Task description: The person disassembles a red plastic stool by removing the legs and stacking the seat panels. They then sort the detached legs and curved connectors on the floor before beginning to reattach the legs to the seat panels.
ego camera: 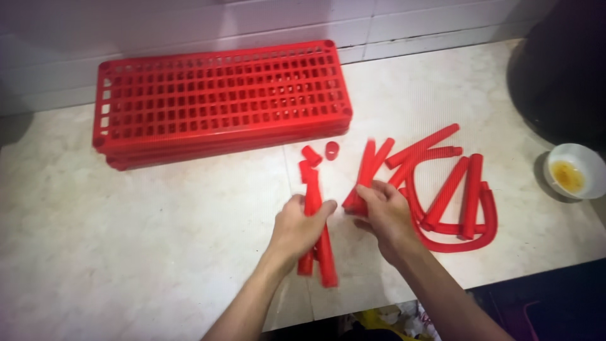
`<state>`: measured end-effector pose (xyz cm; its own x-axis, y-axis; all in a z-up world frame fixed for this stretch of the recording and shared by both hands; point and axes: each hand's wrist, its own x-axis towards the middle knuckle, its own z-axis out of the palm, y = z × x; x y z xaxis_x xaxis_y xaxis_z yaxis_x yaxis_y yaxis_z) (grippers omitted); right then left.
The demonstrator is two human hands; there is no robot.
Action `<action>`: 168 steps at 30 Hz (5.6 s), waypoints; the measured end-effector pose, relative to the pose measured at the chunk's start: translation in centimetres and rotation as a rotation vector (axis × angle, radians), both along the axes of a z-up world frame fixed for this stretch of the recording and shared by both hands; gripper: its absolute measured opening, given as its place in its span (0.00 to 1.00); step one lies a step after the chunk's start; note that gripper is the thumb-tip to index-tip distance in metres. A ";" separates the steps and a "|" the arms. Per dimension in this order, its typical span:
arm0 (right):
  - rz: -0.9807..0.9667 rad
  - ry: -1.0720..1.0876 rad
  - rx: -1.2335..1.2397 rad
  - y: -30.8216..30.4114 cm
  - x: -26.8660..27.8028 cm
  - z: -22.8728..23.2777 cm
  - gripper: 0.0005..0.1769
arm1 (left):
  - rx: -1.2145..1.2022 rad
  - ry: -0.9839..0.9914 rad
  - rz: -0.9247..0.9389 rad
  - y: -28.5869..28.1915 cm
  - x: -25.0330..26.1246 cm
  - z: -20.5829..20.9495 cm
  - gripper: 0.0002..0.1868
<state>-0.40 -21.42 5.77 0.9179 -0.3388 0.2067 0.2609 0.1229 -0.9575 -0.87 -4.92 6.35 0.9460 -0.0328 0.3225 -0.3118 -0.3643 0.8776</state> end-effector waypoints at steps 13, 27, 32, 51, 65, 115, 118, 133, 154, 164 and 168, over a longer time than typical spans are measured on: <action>-0.057 -0.030 -0.088 -2.7 0.6 -1.0 0.18 | 0.014 -0.170 -0.125 -3.3 3.3 2.3 0.54; -0.700 -0.233 -0.333 -10.6 2.5 -4.5 0.16 | 0.150 -0.292 0.262 -1.9 2.0 0.1 0.36; -0.984 0.034 -0.740 -12.8 1.3 -4.6 0.26 | 0.226 -0.225 0.395 -0.8 1.5 0.6 0.42; -0.746 -0.054 -0.773 -12.5 2.5 -4.9 0.44 | 0.247 -0.339 0.181 -2.9 2.9 -1.2 0.37; -0.690 -0.051 -0.683 -12.8 4.4 -1.3 0.42 | 0.294 -0.257 0.053 -4.7 0.4 -2.7 0.40; -0.414 -0.392 -1.062 -8.5 2.5 0.3 0.16 | 0.187 -0.330 0.117 -2.7 0.0 -3.5 0.24; -0.434 -0.307 -0.922 -9.0 2.4 -0.2 0.15 | 0.185 -0.351 0.134 -2.5 0.0 -3.5 0.24; -0.520 -0.141 -0.825 -10.0 -0.2 -4.3 0.16 | 0.305 -0.350 0.056 -2.2 0.4 -4.1 0.23; -0.193 -0.291 -1.440 -1.7 -1.1 -0.1 0.36 | 0.297 -0.597 0.338 3.1 3.4 -0.5 0.22; -0.334 -0.391 -1.366 -4.9 0.5 -0.9 0.33 | 0.359 -0.039 0.152 1.2 1.4 1.4 0.25; -0.413 -0.412 -1.310 -6.1 0.6 -1.3 0.33 | 0.532 -0.056 0.080 -1.4 1.1 -0.9 0.39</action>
<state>0.18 -27.53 4.48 0.6014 0.0781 0.7951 0.3419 -0.9247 -0.1678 0.24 -6.30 5.42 0.9341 -0.1339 0.3308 -0.3057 -0.7786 0.5481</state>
